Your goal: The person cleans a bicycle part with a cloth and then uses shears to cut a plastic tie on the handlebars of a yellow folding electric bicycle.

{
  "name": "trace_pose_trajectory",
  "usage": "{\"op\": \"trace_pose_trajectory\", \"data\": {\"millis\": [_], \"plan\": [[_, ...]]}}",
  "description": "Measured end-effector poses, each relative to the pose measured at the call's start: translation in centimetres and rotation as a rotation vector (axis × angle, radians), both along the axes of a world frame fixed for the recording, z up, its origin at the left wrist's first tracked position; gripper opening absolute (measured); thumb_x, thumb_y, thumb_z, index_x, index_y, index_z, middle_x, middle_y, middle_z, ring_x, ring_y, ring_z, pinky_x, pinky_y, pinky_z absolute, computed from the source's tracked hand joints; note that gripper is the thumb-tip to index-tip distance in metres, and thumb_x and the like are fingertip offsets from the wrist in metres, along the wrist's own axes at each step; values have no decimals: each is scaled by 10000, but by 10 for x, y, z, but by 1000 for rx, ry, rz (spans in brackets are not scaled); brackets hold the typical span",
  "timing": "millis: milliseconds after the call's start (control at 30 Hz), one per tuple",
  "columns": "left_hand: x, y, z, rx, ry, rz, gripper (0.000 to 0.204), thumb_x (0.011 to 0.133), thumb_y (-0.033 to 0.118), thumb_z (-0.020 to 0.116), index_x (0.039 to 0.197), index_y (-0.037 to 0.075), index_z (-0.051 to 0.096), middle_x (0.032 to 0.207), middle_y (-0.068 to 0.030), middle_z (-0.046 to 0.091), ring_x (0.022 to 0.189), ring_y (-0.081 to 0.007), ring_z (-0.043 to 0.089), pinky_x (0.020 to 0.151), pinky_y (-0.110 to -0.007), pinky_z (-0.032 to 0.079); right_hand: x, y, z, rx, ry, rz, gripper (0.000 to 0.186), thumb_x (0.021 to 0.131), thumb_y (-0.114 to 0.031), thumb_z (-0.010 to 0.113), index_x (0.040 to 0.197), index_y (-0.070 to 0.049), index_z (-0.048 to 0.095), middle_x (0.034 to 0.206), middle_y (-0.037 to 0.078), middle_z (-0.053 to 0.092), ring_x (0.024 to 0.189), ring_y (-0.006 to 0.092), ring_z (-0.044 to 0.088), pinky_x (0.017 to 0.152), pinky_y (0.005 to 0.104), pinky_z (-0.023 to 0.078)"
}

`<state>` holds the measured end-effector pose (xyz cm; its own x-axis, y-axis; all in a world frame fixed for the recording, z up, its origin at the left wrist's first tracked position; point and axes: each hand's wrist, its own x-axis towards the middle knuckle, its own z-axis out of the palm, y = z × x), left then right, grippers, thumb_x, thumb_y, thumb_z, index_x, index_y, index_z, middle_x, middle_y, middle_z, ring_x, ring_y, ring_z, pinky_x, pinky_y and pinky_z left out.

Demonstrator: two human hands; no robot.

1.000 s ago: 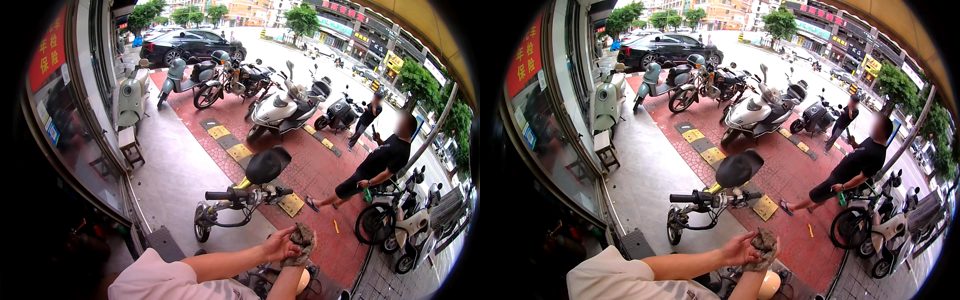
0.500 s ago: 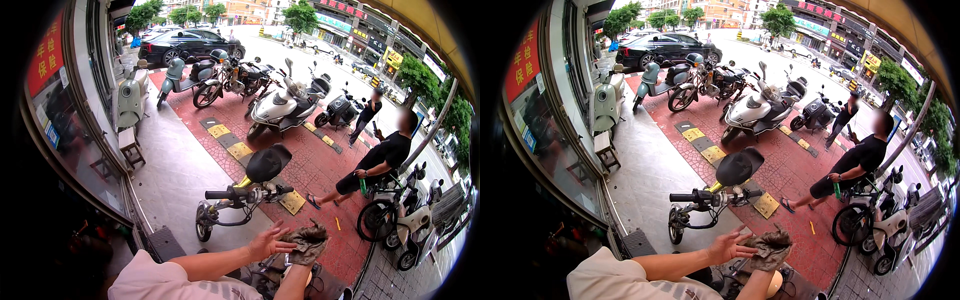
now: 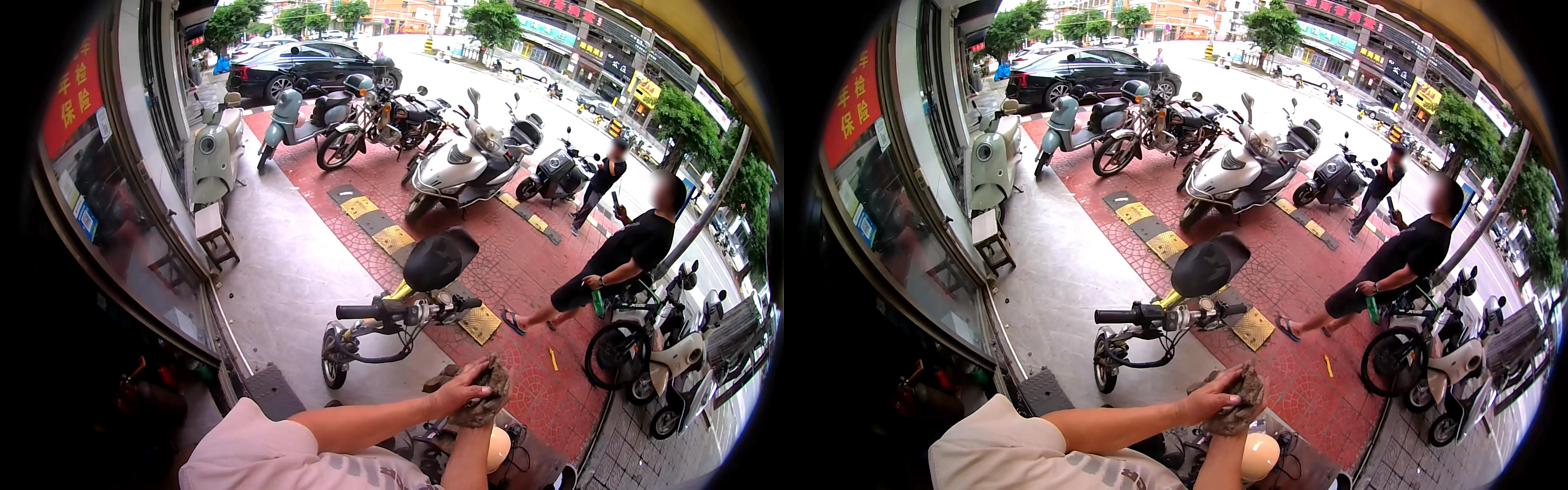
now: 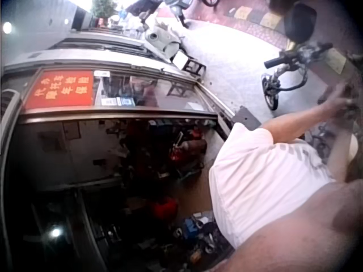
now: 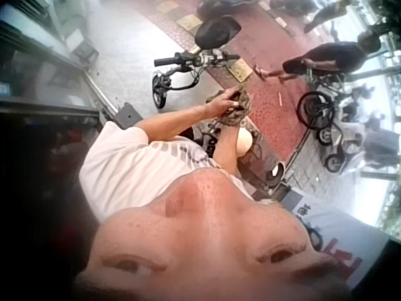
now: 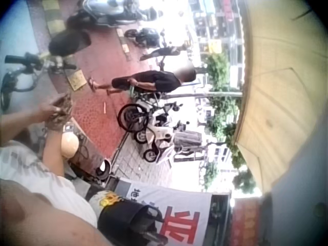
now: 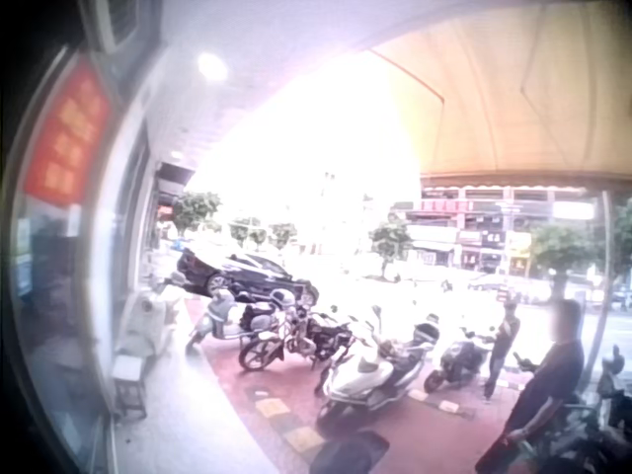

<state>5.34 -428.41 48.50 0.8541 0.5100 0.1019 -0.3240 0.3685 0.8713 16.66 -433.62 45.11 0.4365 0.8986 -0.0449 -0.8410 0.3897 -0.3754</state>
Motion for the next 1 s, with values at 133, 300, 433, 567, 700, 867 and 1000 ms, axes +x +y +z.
{"op": "trace_pose_trajectory", "data": {"millis": [133,300,433,567,700,867,1000], "plan": [[-5,-4,-5,390,205,73,892,964,409,677,1592,-85,281,1698,-239,192,1599,-330,131,1286,-400,107,2,-2,-14,-82,150,-34,586,1050,-563,393,1153,-85,715,1111,113,723,1002,307,666,891,456,540],[-1,-14,-17,609,316,109,967,925,480,712,1597,-68,283,1679,-286,208,1592,-385,146,1286,-428,128,-4,-5,-47,163,170,58,455,1066,-482,429,1302,-123,578,1403,102,555,1283,269,496,1082,453,415],[-15,-14,-3,653,341,118,937,938,470,706,1601,-47,291,1680,-299,195,1582,-406,179,1278,-442,178,-9,-4,4,-149,6,-98,485,1064,-500,418,1323,-118,566,1415,103,552,1280,275,510,1070,462,435],[-59,-1,15,784,436,-28,765,973,481,668,1578,80,425,1668,-185,307,1502,-335,374,1163,-439,407,-19,-18,53,-350,-176,-108,514,1062,-517,407,1344,-113,555,1427,105,549,1278,280,523,1058,472,454],[-73,15,16,60,557,-390,703,982,625,617,1466,116,592,1472,-141,550,1369,-291,517,1057,-477,481,-47,-30,100,-487,-333,-40,544,1060,-534,396,1364,-109,544,1439,107,545,1275,285,537,1047,482,474],[-49,42,0,-327,601,-483,887,891,783,614,1423,73,576,1264,-179,638,1159,-306,628,981,-553,528,-82,-36,122,-594,-351,124,611,1055,-575,374,1475,-143,477,1494,106,504,1271,295,552,1029,508,497],[-41,39,11,-467,497,-556,873,921,688,658,1542,107,458,1505,-188,536,1367,-319,516,1064,-560,469,-74,-29,80,-398,-165,-31,560,1033,-563,467,1199,-73,684,1117,112,728,997,296,674,891,437,546]]}}
